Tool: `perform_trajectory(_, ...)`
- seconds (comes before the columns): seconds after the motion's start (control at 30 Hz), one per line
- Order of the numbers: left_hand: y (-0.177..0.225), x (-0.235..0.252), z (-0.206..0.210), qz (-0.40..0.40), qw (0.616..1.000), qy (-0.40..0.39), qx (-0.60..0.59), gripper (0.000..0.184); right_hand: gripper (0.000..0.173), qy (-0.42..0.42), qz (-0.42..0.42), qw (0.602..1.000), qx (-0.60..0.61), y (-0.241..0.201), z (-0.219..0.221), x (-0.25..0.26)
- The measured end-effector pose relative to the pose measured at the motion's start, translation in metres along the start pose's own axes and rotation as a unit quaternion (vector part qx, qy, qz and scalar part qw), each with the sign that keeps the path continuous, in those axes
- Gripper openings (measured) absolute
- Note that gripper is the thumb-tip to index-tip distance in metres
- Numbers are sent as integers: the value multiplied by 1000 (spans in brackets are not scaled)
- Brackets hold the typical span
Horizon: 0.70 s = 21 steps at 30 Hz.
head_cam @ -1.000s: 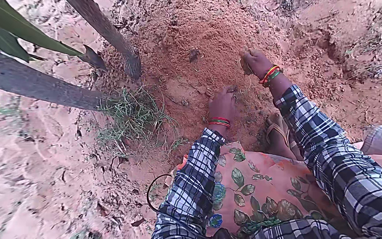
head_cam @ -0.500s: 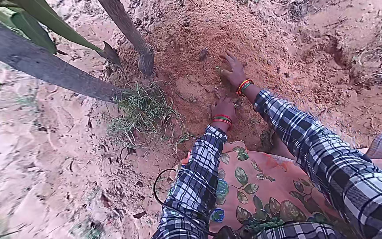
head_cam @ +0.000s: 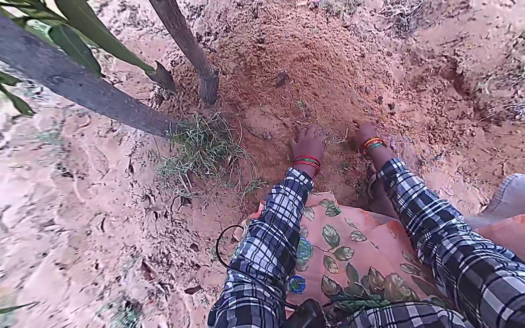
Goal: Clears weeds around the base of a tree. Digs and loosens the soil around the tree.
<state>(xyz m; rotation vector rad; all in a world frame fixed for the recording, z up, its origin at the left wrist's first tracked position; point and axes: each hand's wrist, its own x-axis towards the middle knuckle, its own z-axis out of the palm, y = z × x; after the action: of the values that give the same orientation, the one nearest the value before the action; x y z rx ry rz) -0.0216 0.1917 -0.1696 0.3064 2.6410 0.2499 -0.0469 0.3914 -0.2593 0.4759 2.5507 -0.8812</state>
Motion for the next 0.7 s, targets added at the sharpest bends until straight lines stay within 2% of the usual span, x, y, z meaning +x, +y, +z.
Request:
perform_trajectory(0.07, 12, -5, 18, 7, 996, -51, 70, 37, 75, -32, 42, 998, -44, 3, 30, -16)
perform_trajectory(0.17, 17, -15, 36, 25, 992, -75, 94, 32, 74, -35, -10, 999, 26, -41, 35, -35)
perform_trajectory(0.23, -1, -11, 32, 6, 998, -32, 45, 35, 78, -29, -113, 986, 120, -72, 17, -37)
perform_trajectory(0.3, -21, -10, 12, -29, 997, 70, 5, 38, 70, -4, -199, 961, 190, -99, -7, -36)
perform_trajectory(0.37, -30, -24, -19, -76, 987, 137, -29, 40, 54, 23, -216, 959, 183, -115, -34, -40)
perform_trajectory(0.4, -28, -36, -32, -95, 986, 136, -37, 40, 50, 19, -222, 961, 165, -116, -43, -43)
perform_trajectory(0.47, -16, -58, -43, -97, 991, 79, -37, 39, 54, -33, -213, 965, 148, -101, -50, -50)
perform_trajectory(0.53, 3, -72, -28, -51, 998, -21, -12, 39, 56, -94, -145, 977, 127, -72, -40, -57)
perform_trajectory(0.63, 22, -80, 9, 20, 982, -188, 2, 36, 54, -136, -61, 988, -36, -17, -8, -55)
perform_trajectory(0.7, 25, -79, 24, 5, 966, -259, -3, 37, 39, -133, -37, 977, -161, -1, 10, -76)
